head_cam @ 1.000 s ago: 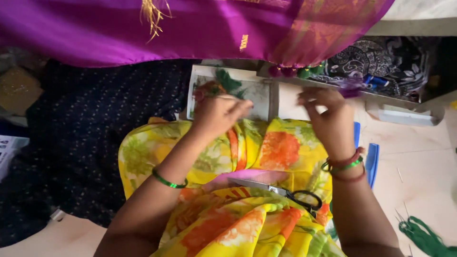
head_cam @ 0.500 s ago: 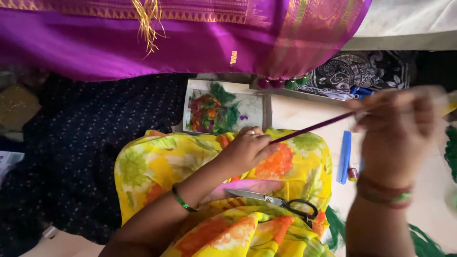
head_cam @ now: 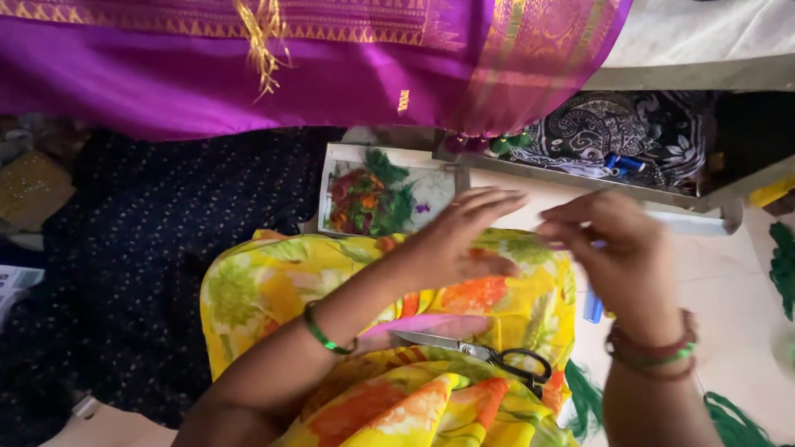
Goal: Manually sewing and trimming decorative tassels onto the edge of a purple silk sari.
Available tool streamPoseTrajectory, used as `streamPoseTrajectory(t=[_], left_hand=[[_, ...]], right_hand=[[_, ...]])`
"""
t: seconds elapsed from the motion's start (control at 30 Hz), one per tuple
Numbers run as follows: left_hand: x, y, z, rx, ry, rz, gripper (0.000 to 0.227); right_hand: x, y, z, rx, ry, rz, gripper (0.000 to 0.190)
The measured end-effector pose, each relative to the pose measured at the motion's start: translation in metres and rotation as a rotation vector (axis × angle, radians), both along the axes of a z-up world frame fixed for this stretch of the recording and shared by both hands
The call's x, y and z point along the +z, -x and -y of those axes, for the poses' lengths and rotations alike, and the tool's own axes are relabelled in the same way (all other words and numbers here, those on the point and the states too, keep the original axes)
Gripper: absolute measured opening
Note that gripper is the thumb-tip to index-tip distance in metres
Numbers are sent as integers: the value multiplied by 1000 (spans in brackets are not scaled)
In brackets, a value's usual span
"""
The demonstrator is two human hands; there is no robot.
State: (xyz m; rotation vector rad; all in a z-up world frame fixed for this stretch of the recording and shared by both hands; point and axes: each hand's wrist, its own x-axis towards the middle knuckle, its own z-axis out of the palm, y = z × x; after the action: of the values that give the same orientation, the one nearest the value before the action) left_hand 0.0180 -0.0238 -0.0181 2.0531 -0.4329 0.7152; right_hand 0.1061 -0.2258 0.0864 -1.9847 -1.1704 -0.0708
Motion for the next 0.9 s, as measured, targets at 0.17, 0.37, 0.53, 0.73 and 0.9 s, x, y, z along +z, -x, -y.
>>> streamPoseTrajectory(t=[0.17,0.37,0.53,0.73,0.9], left_hand=[[15,-2,20,-37,114,-16,49],[-21,15,4,107,-25,-113,28],[-60,26,-22,218,-205,-147,37],[-51,15,-59,271,-269,-302,28],[25,-16,-68,79,914,-318,31]], right_hand=[[-10,14,-14,-7,-87,-271,11],[7,2,-3,65,-584,-570,4],[-55,-110,90,62,-865,-584,25],[-45,-114,93,-120,-671,-317,20],[-12,-11,0,-182,-180,154,15]])
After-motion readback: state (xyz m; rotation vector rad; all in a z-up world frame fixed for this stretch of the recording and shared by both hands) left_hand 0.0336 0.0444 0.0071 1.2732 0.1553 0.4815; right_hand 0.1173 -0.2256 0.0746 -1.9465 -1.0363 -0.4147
